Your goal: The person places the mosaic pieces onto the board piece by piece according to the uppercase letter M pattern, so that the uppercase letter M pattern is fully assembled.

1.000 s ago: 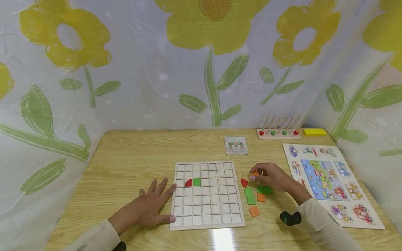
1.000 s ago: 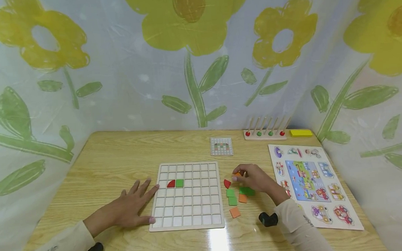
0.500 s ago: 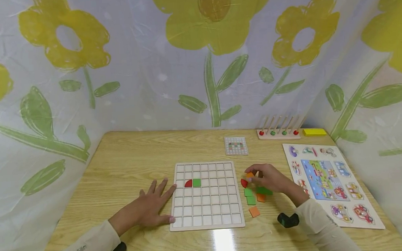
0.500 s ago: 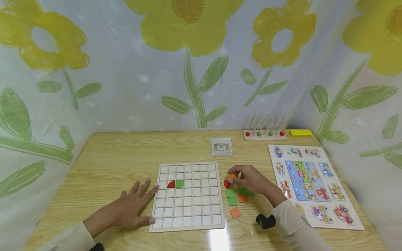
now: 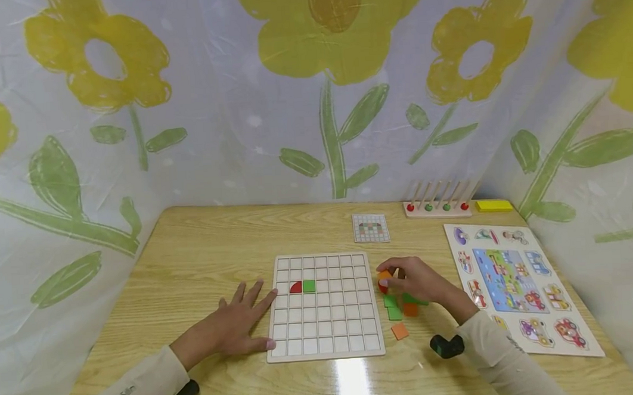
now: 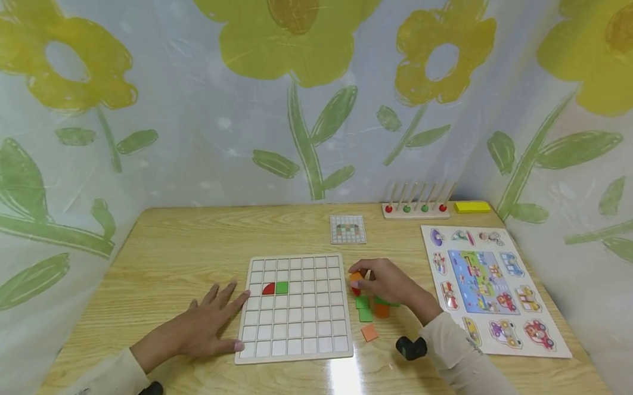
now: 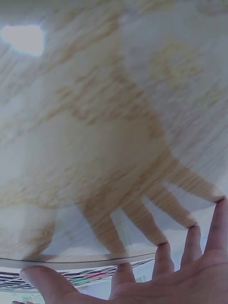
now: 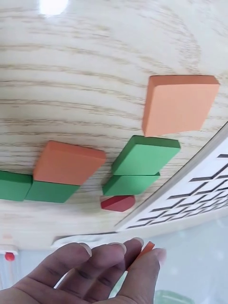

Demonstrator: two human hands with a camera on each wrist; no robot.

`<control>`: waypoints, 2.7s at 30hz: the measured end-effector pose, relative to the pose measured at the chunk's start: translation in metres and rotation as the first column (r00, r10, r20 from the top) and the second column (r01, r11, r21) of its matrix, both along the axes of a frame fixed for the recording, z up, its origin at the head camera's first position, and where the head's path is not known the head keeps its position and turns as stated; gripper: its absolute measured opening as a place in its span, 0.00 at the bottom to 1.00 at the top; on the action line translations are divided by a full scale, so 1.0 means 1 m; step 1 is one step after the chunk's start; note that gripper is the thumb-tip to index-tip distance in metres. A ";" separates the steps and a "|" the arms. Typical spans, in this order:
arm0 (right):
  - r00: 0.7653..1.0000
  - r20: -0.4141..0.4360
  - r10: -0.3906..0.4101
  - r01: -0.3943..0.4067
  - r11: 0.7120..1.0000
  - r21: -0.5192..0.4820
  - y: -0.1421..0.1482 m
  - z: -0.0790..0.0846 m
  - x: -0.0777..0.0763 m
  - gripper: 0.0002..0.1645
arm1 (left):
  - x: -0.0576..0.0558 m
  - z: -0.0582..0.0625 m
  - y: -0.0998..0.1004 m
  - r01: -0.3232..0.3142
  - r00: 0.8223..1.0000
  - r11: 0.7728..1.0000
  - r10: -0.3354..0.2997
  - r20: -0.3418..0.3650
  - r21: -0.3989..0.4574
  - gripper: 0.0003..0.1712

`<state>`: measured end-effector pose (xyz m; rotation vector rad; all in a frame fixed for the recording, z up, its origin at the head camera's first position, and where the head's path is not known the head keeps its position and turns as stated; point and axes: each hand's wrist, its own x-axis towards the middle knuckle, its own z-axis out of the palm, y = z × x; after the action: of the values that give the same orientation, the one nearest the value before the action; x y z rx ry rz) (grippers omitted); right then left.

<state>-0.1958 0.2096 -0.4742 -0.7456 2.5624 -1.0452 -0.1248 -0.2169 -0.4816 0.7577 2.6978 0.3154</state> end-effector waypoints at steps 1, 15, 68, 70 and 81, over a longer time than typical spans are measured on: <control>1.000 0.000 0.002 -0.002 1.000 -0.004 -0.001 0.000 0.000 0.16 | 0.000 0.000 0.000 -0.001 1.000 1.000 0.001 -0.002 0.000 0.59; 0.999 0.036 0.021 -0.019 0.999 -0.035 -0.014 0.000 0.003 0.19 | 0.000 0.000 -0.001 -0.002 1.000 1.000 0.002 0.007 0.011 0.59; 1.000 0.008 0.020 -0.020 0.999 -0.049 -0.070 -0.007 -0.003 0.14 | 0.000 0.000 0.000 -0.013 0.999 1.000 0.013 0.029 -0.017 0.60; 1.000 0.019 0.007 -0.006 0.999 -0.033 -0.073 -0.008 -0.003 0.14 | 0.000 0.000 0.000 -0.013 0.999 1.000 0.013 0.029 -0.017 0.60; 1.000 0.020 -0.007 0.008 0.999 -0.041 -0.087 -0.011 -0.005 0.13 | 0.001 0.001 0.000 -0.002 1.000 1.000 0.002 0.023 -0.008 0.59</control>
<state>-0.2008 0.1230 -0.4848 -0.7332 2.5362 -1.1056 -0.1242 -0.2169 -0.4806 0.7450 2.6766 0.3119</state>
